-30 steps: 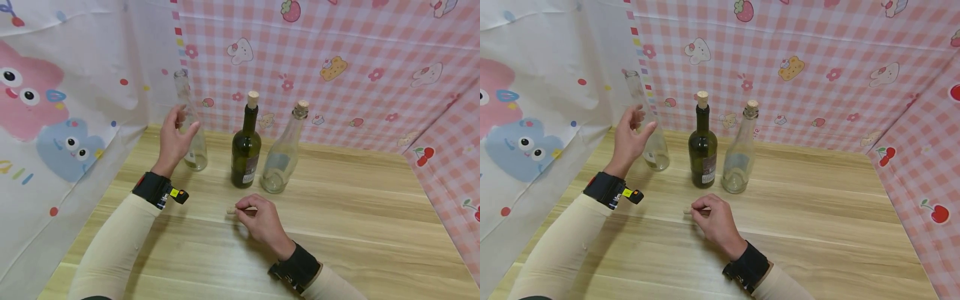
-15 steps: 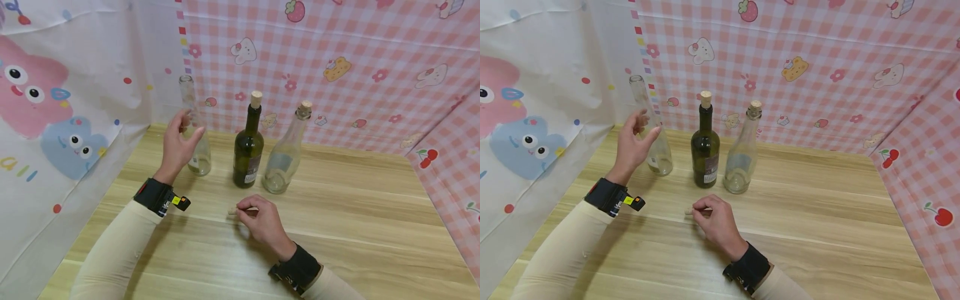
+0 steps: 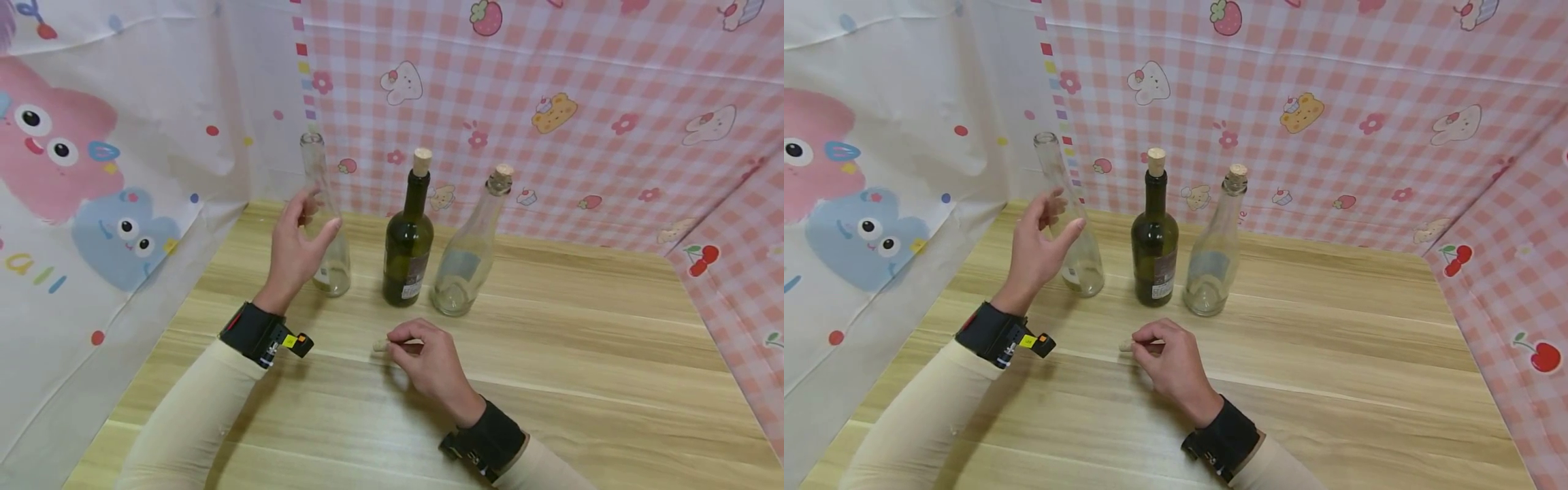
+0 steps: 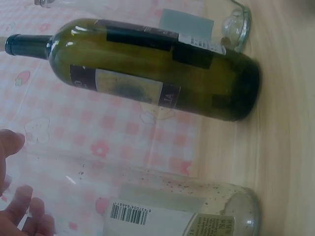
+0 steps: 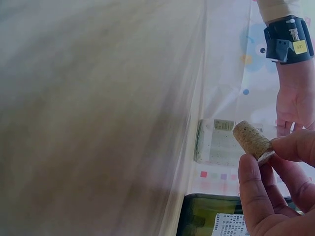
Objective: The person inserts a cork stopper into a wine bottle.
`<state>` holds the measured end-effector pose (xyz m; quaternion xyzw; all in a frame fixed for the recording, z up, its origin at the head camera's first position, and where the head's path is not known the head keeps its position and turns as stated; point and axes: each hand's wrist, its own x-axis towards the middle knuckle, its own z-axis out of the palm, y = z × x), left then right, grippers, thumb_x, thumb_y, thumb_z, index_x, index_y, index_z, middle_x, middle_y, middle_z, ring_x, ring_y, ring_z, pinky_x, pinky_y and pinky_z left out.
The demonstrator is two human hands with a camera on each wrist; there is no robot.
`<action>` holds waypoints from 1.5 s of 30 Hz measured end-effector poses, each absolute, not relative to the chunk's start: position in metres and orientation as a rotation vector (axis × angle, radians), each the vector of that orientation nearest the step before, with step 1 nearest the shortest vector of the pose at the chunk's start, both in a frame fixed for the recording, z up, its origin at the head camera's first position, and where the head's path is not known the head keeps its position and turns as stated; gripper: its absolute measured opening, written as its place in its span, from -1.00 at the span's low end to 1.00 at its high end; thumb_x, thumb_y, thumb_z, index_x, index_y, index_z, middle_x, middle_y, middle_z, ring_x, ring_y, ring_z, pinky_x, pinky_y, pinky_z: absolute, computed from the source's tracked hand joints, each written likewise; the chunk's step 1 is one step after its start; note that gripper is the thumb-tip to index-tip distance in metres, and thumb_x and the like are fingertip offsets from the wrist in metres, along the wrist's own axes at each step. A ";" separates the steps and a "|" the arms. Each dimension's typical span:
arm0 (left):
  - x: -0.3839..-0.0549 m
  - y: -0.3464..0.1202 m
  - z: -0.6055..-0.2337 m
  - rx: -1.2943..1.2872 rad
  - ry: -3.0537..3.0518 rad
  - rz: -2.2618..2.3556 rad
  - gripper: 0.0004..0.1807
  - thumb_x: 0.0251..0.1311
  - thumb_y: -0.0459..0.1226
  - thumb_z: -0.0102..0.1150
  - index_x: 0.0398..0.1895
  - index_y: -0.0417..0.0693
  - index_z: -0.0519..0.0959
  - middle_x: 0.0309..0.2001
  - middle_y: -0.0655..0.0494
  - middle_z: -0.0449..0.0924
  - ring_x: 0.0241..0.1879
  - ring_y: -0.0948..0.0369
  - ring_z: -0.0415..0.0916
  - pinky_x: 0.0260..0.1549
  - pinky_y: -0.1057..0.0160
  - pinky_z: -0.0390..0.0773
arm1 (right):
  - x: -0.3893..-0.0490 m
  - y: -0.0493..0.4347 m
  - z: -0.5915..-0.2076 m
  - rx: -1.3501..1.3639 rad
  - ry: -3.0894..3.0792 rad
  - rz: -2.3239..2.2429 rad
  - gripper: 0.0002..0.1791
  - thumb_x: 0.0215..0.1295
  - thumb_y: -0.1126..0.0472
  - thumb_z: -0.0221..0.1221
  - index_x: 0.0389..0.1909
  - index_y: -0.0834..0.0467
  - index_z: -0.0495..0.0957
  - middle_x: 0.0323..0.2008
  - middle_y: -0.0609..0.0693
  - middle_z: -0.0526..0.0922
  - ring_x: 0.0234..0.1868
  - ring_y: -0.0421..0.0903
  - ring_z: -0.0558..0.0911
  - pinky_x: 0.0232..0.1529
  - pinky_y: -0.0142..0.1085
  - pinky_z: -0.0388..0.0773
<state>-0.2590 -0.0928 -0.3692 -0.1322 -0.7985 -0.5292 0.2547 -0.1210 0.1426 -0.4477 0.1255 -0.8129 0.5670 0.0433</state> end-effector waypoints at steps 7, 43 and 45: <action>-0.252 -0.091 -0.371 -0.368 -2.172 -1.446 -0.33 0.28 -0.20 0.41 0.44 -0.08 0.45 0.14 -0.20 0.58 0.25 -0.01 0.51 0.14 0.05 0.48 | -0.121 0.143 -0.447 0.373 -2.491 1.737 -0.85 0.23 0.45 0.41 -0.27 0.15 0.75 -0.17 0.04 0.75 -0.09 0.00 0.76 -0.07 -0.29 0.78; -0.207 -0.088 -0.374 -0.441 -2.196 -1.488 -0.35 0.33 -0.20 0.38 0.46 -0.01 0.44 0.28 -0.21 0.55 0.26 -0.04 0.50 0.28 -0.06 0.46 | -0.119 0.143 -0.441 0.366 -2.506 1.744 -0.86 0.23 0.46 0.41 -0.25 0.20 0.75 -0.17 0.07 0.75 -0.10 0.01 0.78 -0.08 -0.37 0.76; -0.206 -0.088 -0.374 -0.445 -2.194 -1.482 -0.35 0.33 -0.20 0.38 0.47 -0.01 0.43 0.28 -0.22 0.55 0.26 -0.04 0.50 0.28 -0.05 0.47 | -0.121 0.144 -0.440 0.391 -2.521 1.719 -0.86 0.24 0.45 0.41 -0.24 0.18 0.76 -0.16 0.06 0.75 -0.09 0.00 0.77 -0.06 -0.37 0.76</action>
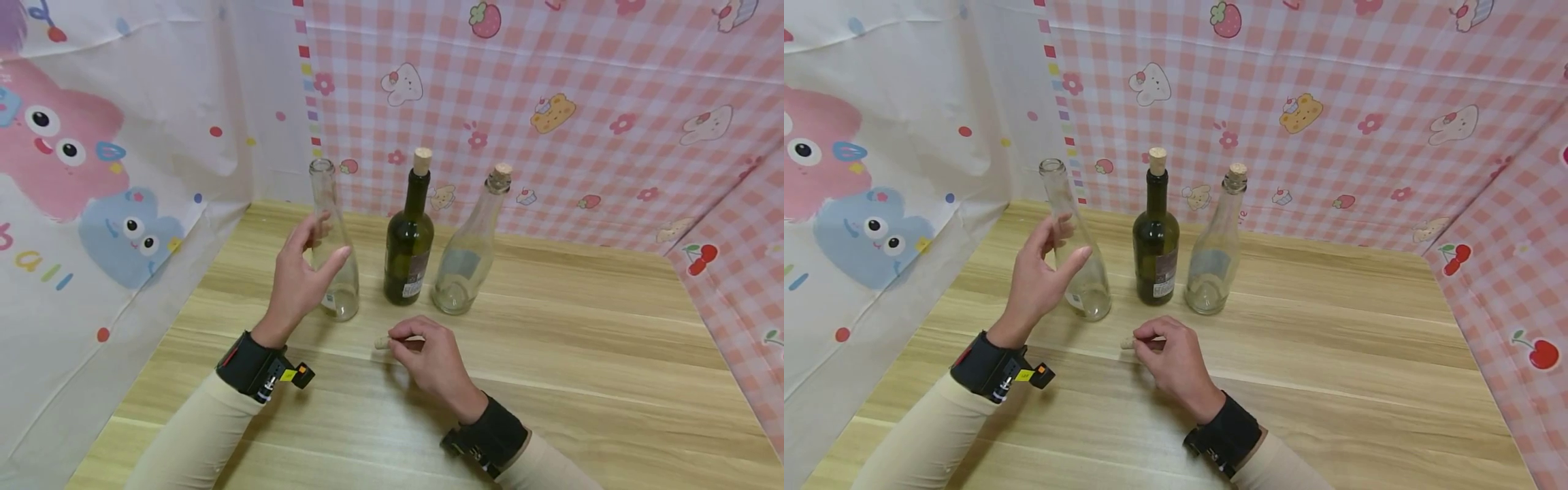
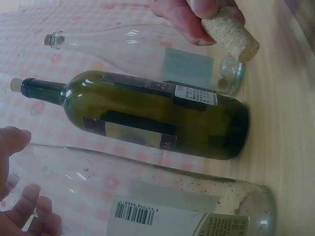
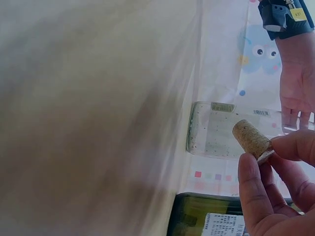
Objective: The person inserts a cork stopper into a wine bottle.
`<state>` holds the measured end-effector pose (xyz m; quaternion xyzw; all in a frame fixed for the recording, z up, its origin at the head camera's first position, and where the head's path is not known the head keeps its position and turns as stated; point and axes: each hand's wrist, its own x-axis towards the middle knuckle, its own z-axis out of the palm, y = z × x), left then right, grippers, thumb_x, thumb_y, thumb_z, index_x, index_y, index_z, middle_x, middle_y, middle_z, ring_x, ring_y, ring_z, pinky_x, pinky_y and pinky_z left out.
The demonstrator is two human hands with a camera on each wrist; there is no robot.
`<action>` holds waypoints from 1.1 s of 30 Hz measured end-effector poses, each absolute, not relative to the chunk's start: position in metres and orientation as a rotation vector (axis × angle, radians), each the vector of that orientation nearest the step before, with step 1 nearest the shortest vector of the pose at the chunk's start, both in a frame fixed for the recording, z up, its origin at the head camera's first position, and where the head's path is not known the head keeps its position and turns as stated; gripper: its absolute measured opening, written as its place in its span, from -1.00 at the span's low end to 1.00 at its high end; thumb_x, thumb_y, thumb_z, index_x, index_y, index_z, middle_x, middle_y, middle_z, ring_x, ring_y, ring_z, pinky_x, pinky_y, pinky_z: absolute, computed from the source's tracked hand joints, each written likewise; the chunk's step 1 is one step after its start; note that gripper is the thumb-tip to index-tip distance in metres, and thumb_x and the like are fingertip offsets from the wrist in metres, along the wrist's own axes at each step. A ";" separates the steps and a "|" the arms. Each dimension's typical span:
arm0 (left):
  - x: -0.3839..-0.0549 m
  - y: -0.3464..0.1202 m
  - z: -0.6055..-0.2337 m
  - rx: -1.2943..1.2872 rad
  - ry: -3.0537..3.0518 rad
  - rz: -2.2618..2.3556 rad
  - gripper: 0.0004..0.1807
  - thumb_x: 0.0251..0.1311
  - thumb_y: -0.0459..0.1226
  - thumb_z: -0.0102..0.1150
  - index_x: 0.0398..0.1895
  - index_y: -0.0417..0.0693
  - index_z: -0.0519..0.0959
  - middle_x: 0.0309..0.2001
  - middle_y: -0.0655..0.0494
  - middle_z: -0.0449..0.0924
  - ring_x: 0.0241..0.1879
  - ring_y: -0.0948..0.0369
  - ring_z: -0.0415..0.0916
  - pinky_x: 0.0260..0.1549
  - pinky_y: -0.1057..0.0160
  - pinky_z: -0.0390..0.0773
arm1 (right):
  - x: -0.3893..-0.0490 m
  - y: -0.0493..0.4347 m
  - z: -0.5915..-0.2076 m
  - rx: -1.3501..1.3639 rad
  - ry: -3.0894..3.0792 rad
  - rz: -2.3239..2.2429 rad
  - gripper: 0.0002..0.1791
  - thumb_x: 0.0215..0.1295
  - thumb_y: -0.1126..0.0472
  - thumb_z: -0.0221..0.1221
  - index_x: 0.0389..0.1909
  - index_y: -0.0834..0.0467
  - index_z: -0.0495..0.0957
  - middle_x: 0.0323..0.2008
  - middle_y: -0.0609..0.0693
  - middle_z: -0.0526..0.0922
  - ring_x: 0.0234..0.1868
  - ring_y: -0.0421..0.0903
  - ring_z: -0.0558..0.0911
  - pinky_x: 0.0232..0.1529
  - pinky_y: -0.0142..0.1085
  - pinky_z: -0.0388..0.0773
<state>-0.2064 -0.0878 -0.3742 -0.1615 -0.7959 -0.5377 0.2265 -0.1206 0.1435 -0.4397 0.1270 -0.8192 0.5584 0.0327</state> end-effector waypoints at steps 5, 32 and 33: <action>-0.206 -0.089 -0.375 -0.447 -2.190 -1.457 -0.34 0.32 -0.21 0.39 0.47 -0.02 0.44 0.25 -0.22 0.58 0.22 -0.04 0.51 0.21 -0.01 0.46 | -0.130 0.145 -0.428 0.502 -2.587 1.601 -0.88 0.29 0.39 0.39 -0.19 0.17 0.77 -0.16 0.01 0.76 -0.08 -0.06 0.74 -0.02 -0.31 0.75; -0.210 -0.088 -0.380 -0.484 -2.147 -1.403 -0.31 0.27 -0.25 0.45 0.46 -0.05 0.44 0.15 -0.24 0.61 0.10 -0.08 0.49 0.09 0.14 0.41 | -0.192 0.125 -0.296 1.009 -2.658 0.739 -0.84 0.45 0.27 0.28 -0.08 0.18 0.79 -0.15 0.06 0.75 -0.20 -0.09 0.71 -0.15 -0.30 0.69; -0.210 -0.088 -0.380 -0.483 -2.147 -1.401 -0.30 0.26 -0.25 0.46 0.46 -0.06 0.44 0.16 -0.24 0.61 0.11 -0.08 0.49 0.09 0.14 0.41 | -0.193 0.125 -0.292 1.011 -2.652 0.730 -0.84 0.45 0.28 0.28 -0.09 0.19 0.79 -0.14 0.06 0.76 -0.19 -0.09 0.72 -0.14 -0.31 0.70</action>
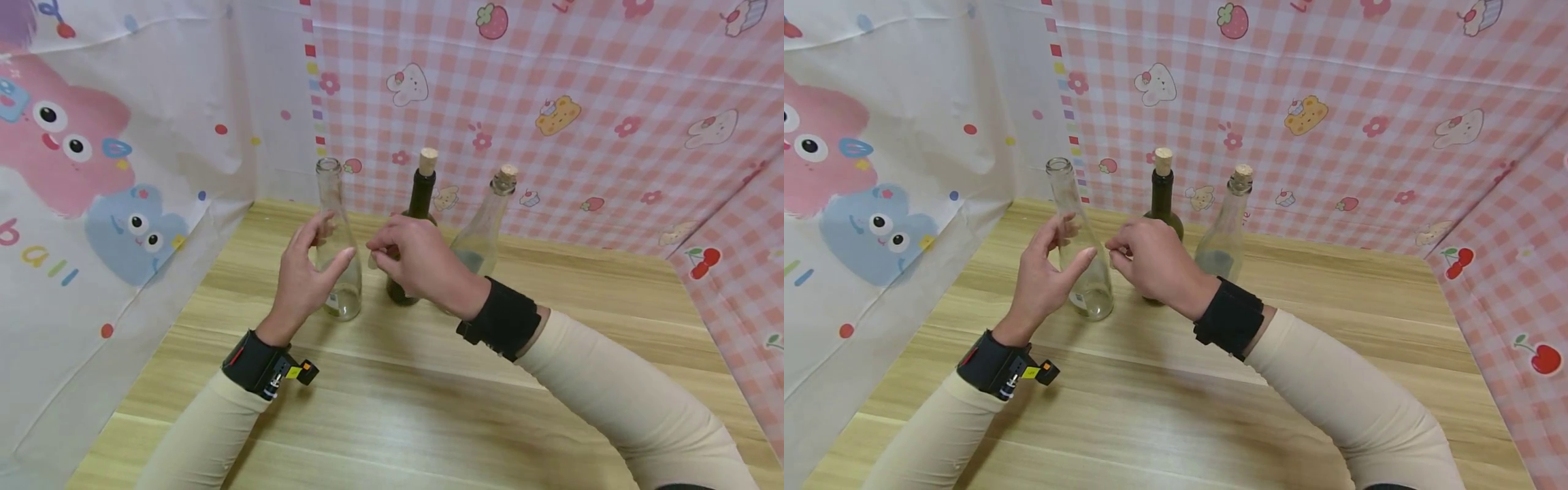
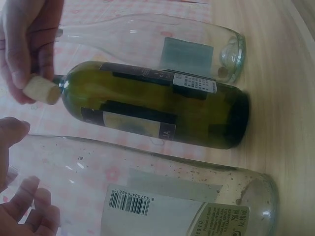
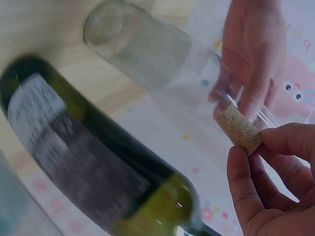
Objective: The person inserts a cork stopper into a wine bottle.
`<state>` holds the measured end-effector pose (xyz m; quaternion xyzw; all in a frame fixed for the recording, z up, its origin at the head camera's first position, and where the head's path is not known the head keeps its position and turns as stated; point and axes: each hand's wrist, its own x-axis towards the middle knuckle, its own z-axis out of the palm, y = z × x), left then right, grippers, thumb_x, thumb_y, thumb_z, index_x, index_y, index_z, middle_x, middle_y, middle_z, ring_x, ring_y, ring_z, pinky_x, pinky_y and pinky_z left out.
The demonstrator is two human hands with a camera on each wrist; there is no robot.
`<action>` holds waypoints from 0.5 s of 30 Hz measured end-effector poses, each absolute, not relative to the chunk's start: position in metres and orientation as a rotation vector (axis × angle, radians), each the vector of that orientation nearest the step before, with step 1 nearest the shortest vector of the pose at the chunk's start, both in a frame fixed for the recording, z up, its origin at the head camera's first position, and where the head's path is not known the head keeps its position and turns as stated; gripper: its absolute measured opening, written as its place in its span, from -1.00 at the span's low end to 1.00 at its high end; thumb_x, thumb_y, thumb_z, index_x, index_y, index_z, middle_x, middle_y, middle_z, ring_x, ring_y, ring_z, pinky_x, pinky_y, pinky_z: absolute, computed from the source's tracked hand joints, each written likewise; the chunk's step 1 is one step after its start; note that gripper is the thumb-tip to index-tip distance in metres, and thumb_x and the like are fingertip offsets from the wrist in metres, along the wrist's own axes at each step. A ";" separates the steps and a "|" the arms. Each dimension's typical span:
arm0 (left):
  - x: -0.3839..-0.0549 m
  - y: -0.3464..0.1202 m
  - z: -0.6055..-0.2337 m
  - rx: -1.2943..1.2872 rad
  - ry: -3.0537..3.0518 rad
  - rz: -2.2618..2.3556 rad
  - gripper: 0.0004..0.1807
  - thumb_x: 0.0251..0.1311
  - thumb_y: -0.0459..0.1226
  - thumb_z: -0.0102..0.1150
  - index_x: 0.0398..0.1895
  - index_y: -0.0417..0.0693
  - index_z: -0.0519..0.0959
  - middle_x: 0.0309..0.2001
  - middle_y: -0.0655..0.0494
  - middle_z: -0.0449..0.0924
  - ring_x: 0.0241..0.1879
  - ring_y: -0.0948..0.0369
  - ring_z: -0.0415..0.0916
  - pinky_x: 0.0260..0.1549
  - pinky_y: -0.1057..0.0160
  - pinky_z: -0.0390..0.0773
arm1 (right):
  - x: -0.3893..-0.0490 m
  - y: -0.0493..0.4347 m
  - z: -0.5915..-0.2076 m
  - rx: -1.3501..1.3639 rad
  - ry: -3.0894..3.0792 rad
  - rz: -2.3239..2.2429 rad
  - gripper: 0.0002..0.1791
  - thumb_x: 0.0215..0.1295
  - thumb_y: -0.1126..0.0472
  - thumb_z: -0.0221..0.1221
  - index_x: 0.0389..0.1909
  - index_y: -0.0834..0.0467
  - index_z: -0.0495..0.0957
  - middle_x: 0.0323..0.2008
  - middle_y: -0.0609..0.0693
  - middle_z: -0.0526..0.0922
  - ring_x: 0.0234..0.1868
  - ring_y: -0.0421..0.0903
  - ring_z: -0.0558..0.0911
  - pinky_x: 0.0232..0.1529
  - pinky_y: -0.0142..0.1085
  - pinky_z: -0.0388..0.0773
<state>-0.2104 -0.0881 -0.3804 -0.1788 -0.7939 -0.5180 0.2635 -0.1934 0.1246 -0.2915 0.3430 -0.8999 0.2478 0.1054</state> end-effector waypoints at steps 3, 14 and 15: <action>-0.210 -0.088 -0.380 -0.480 -2.148 -1.396 -0.31 0.27 -0.25 0.45 0.45 -0.06 0.44 0.16 -0.23 0.61 0.11 -0.08 0.50 0.09 0.15 0.42 | -0.197 0.123 -0.278 1.012 -2.634 0.696 -0.84 0.45 0.29 0.27 -0.10 0.21 0.80 -0.14 0.08 0.76 -0.19 -0.08 0.75 -0.14 -0.30 0.72; -0.210 -0.088 -0.380 -0.485 -2.140 -1.415 -0.34 0.29 -0.25 0.42 0.45 -0.06 0.44 0.16 -0.25 0.61 0.09 -0.12 0.49 0.09 0.14 0.42 | -0.203 0.118 -0.238 1.000 -2.623 0.642 -0.81 0.46 0.28 0.25 -0.04 0.21 0.79 -0.10 0.05 0.79 -0.13 -0.08 0.77 -0.06 -0.28 0.73; -0.210 -0.088 -0.380 -0.486 -2.137 -1.416 -0.34 0.29 -0.25 0.43 0.45 -0.06 0.45 0.16 -0.25 0.60 0.09 -0.14 0.49 0.08 0.15 0.42 | -0.203 0.118 -0.235 1.001 -2.621 0.644 -0.80 0.47 0.28 0.25 -0.04 0.21 0.79 -0.09 0.06 0.80 -0.13 -0.08 0.77 -0.05 -0.28 0.73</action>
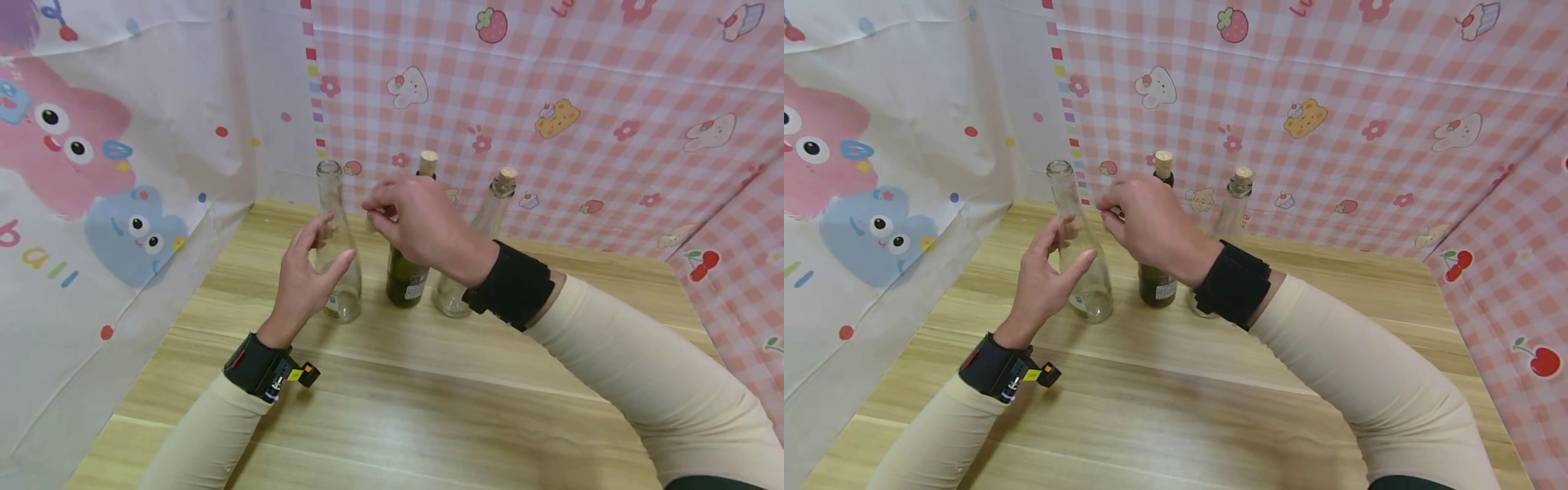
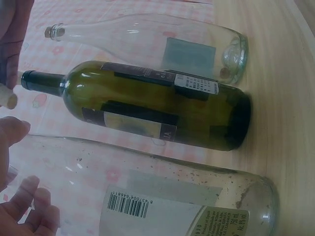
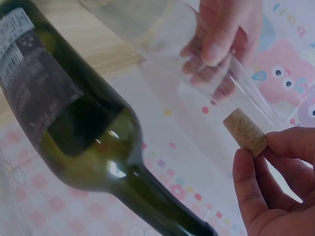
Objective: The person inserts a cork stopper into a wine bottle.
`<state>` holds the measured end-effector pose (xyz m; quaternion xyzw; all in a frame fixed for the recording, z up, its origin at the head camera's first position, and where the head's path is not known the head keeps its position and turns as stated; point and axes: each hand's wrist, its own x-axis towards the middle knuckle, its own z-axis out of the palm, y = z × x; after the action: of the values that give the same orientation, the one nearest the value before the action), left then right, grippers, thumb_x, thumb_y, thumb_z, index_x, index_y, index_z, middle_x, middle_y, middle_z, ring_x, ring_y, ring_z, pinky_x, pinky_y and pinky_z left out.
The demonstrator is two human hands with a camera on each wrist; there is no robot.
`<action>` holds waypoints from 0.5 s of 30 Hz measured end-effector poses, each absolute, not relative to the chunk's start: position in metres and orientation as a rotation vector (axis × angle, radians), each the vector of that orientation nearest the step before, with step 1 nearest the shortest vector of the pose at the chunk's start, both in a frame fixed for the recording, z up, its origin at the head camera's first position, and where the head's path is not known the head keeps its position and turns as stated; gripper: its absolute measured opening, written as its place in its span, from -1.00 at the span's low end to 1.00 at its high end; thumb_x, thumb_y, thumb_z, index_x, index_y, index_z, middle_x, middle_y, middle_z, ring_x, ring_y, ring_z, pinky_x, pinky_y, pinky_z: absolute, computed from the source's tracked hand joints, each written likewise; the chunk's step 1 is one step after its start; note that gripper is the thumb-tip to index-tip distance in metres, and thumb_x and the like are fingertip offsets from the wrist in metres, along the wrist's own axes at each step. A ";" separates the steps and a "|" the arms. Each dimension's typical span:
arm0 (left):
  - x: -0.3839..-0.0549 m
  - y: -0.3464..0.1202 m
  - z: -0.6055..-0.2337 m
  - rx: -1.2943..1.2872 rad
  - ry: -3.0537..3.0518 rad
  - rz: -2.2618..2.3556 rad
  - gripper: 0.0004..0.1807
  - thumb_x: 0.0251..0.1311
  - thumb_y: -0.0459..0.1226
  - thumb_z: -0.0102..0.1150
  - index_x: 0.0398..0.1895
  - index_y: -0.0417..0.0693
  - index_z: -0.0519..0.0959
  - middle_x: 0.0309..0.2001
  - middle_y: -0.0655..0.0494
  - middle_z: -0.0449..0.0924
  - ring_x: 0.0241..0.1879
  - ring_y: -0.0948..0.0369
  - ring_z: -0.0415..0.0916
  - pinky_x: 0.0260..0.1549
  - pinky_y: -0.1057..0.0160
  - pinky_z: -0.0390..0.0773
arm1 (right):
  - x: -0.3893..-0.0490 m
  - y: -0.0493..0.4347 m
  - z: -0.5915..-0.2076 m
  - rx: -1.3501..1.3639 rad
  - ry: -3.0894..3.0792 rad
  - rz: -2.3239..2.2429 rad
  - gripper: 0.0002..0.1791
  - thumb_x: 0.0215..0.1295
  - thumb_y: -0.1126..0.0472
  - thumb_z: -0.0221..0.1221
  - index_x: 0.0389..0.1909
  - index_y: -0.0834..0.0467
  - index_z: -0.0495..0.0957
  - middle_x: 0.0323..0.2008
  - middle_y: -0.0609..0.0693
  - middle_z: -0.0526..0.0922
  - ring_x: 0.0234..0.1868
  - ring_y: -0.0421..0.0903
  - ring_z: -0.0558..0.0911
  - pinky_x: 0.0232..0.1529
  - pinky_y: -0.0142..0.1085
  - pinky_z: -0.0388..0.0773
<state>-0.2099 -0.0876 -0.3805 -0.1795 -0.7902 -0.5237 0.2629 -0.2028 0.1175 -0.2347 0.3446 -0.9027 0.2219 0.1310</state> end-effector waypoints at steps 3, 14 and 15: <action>-0.210 -0.087 -0.381 -0.480 -2.135 -1.416 -0.32 0.27 -0.26 0.44 0.45 -0.05 0.45 0.17 -0.24 0.60 0.09 -0.16 0.48 0.07 0.18 0.40 | -0.203 0.116 -0.226 1.024 -2.608 0.642 -0.79 0.47 0.28 0.24 -0.02 0.21 0.78 -0.07 0.07 0.80 -0.11 -0.07 0.77 -0.03 -0.27 0.73; -0.211 -0.087 -0.381 -0.470 -2.128 -1.419 -0.31 0.24 -0.27 0.47 0.45 -0.04 0.46 0.16 -0.21 0.62 0.07 -0.16 0.48 0.07 0.18 0.42 | -0.205 0.107 -0.197 1.027 -2.590 0.628 -0.78 0.46 0.28 0.25 -0.01 0.21 0.79 -0.07 0.06 0.80 -0.13 -0.11 0.75 -0.04 -0.30 0.72; -0.211 -0.087 -0.381 -0.470 -2.129 -1.416 -0.30 0.24 -0.26 0.47 0.45 -0.03 0.46 0.16 -0.20 0.62 0.07 -0.14 0.48 0.07 0.18 0.42 | -0.205 0.107 -0.194 1.023 -2.594 0.625 -0.78 0.47 0.28 0.25 0.00 0.20 0.78 -0.06 0.06 0.80 -0.14 -0.12 0.74 -0.06 -0.31 0.72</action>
<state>-0.2107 -0.0875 -0.3812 -0.1742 -0.7891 -0.5249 0.2673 -0.2053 0.1067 -0.1939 0.3542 -0.8987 0.2166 0.1414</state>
